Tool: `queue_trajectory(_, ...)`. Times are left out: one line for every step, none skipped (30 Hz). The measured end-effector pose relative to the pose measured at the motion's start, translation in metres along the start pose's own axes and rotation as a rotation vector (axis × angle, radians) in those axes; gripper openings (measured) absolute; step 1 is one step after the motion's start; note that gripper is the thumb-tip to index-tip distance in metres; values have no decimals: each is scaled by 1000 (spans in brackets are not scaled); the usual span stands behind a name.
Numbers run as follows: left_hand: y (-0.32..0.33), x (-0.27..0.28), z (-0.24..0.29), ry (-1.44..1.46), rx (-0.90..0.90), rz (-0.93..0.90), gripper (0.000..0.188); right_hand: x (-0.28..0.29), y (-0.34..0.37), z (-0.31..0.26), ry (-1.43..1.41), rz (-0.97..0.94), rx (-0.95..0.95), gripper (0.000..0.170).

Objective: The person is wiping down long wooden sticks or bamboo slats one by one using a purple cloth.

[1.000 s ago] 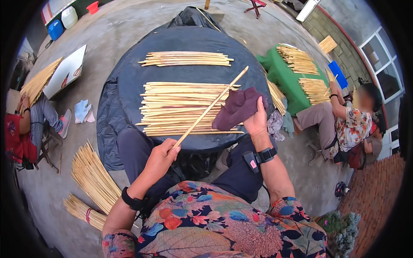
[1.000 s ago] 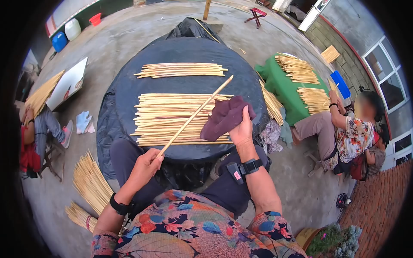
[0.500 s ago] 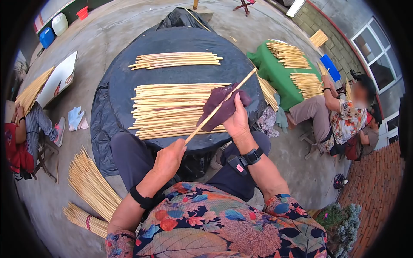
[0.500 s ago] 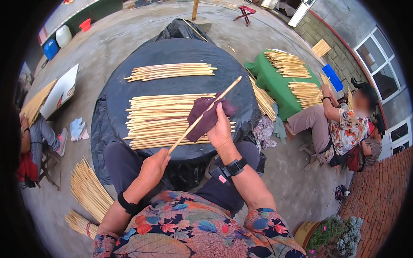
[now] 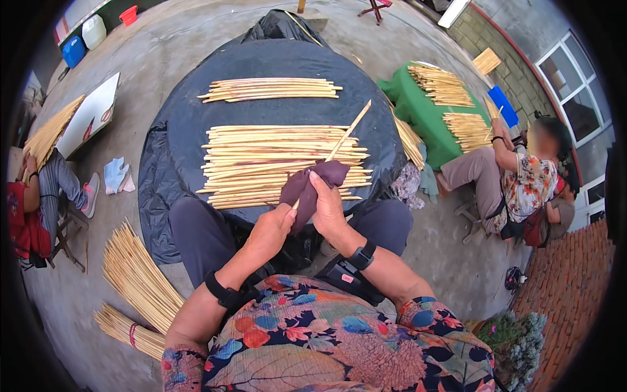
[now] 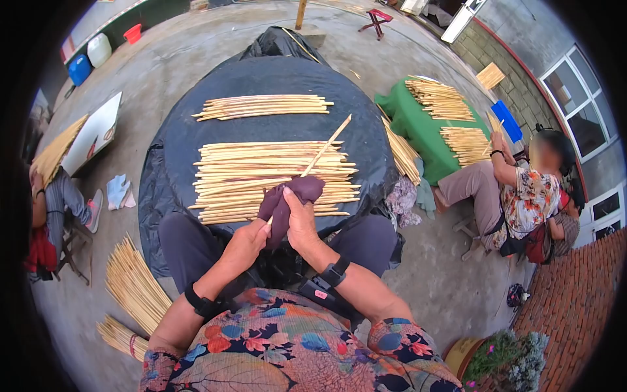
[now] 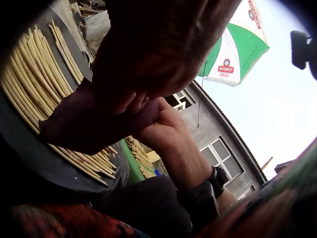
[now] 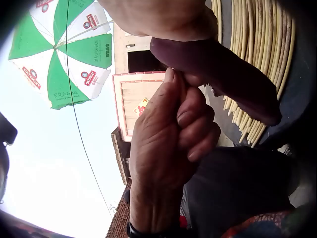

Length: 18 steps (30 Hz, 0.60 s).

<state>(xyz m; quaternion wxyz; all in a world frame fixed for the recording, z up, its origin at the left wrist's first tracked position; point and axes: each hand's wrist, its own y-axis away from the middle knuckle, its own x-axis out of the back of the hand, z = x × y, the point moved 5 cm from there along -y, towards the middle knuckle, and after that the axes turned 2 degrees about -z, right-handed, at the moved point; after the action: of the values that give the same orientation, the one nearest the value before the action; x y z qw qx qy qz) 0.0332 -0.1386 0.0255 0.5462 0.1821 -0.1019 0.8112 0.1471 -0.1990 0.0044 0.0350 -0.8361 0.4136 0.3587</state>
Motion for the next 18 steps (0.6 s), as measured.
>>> queue_trajectory(0,1,2,0,-2,1,22,-1,-5,-6,20,37,5,21)
queue_trajectory(0,4,4,-23,-4,5,21,1,-15,-12,9,43,33,18)
queue_trajectory(0,8,7,-46,-7,10,20,4,-26,-19,-24,52,89,16)
queue_trajectory(2,11,9,-45,-13,12,20,10,-38,-26,-51,53,119,16)
queue_trajectory(5,14,10,-85,-34,3,19,17,-50,-35,-79,51,149,15)
queue_trajectory(10,17,11,-126,-54,-6,19,28,-61,-44,-80,108,173,15)
queue_trajectory(16,22,10,-128,-59,-3,19,39,-69,-55,-80,164,198,14)
queue_trajectory(24,24,7,-147,-23,-35,18,51,-77,-63,-103,203,190,15)
queue_trajectory(31,24,3,-165,13,-68,18,52,-82,-71,-128,119,164,16)
queue_trajectory(36,24,1,-167,12,-68,18,58,-83,-74,-113,122,154,16)
queue_trajectory(40,24,-1,-138,21,-62,18,63,-83,-74,-97,125,145,17)
queue_trajectory(43,23,-3,-107,31,-57,17,58,-79,-74,-97,125,146,17)
queue_trajectory(45,21,-3,-108,27,-59,17,54,-74,-72,-92,131,157,18)
queue_trajectory(45,20,-4,-105,51,-63,17,49,-70,-71,-85,137,172,19)
queue_trajectory(42,19,-5,-103,72,-66,17,42,-64,-69,-69,125,178,20)
queue_trajectory(37,17,-6,-103,61,-68,17,27,-53,-65,-77,82,148,20)
queue_trajectory(32,15,-6,-67,13,-33,18,19,-49,-55,-65,33,178,22)
queue_trajectory(27,13,-5,-29,-33,-3,18,7,-39,-41,-48,8,102,24)
